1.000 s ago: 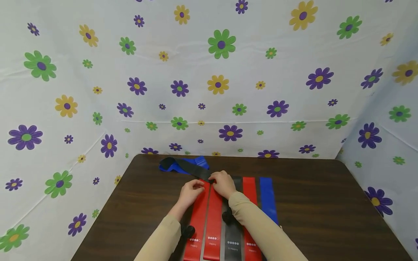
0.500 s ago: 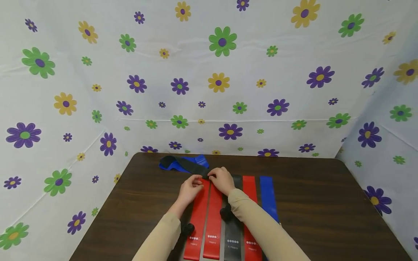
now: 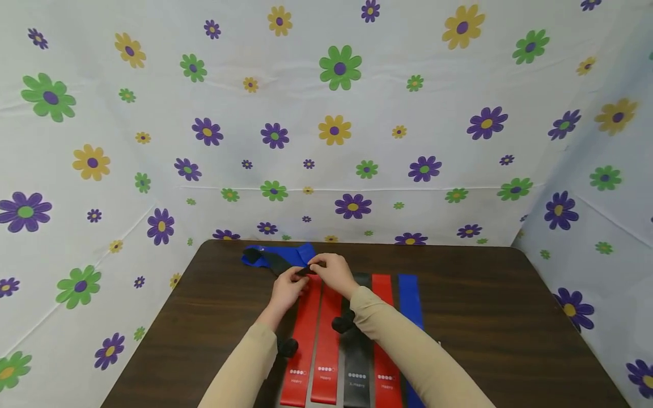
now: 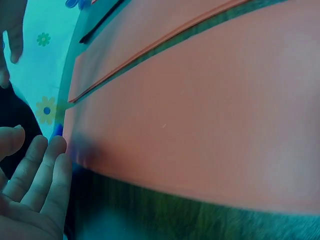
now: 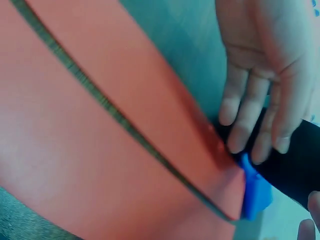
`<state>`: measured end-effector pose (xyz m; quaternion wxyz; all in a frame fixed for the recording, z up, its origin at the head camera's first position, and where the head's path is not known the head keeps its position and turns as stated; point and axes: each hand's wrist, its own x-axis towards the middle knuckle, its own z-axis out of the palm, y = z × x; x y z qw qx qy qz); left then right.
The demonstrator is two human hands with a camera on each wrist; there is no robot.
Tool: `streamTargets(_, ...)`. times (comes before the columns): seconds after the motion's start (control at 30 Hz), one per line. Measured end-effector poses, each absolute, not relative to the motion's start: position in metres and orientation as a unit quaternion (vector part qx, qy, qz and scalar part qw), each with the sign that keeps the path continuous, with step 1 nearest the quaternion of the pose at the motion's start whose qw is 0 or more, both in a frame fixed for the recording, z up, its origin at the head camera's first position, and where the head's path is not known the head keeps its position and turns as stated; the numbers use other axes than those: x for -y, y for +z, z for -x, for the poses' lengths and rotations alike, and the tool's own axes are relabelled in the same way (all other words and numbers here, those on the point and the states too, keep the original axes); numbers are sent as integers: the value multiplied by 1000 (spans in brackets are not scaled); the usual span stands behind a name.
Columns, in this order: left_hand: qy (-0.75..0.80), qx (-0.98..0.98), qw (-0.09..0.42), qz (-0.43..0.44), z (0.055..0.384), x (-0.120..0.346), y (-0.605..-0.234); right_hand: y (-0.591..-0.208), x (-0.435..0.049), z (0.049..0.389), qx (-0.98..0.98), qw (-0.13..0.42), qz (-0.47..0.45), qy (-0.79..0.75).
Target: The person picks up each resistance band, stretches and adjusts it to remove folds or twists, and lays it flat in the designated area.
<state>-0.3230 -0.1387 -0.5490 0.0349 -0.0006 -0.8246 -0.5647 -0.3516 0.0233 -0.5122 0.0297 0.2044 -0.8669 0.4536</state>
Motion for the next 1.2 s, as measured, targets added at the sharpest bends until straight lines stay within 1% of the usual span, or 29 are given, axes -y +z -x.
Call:
streamTargets(0.17,-555,831,42,-19,323,149,-548,-497,-25,347,848,19,-221,481)
streamTargets(0.3,-533,844,44,-38,322,157,-552,-487,-32,347,840,10,-215,498)
streamTargets(0.5,-486,871,49,-42,317,166,-554,-478,-46,352,837,32,-196,509)
streamTargets(0.67,-452,889,59,-47,315,176,-545,-473,-54,356,828,44,-174,531)
streamTargets(0.8,-414,907,67,-33,313,186,-536,-469,-59,355,812,39,-160,560)
streamTargets(0.97,-369,926,78,7,308,193,-522,-462,-67,353,794,13,-145,590)
streamTargets(1.07,-352,933,65,28,303,194,-512,-458,-75,351,790,1,-133,599)
streamTargets(1.2,-337,940,32,43,293,192,-498,-454,-87,346,787,-9,-122,605)
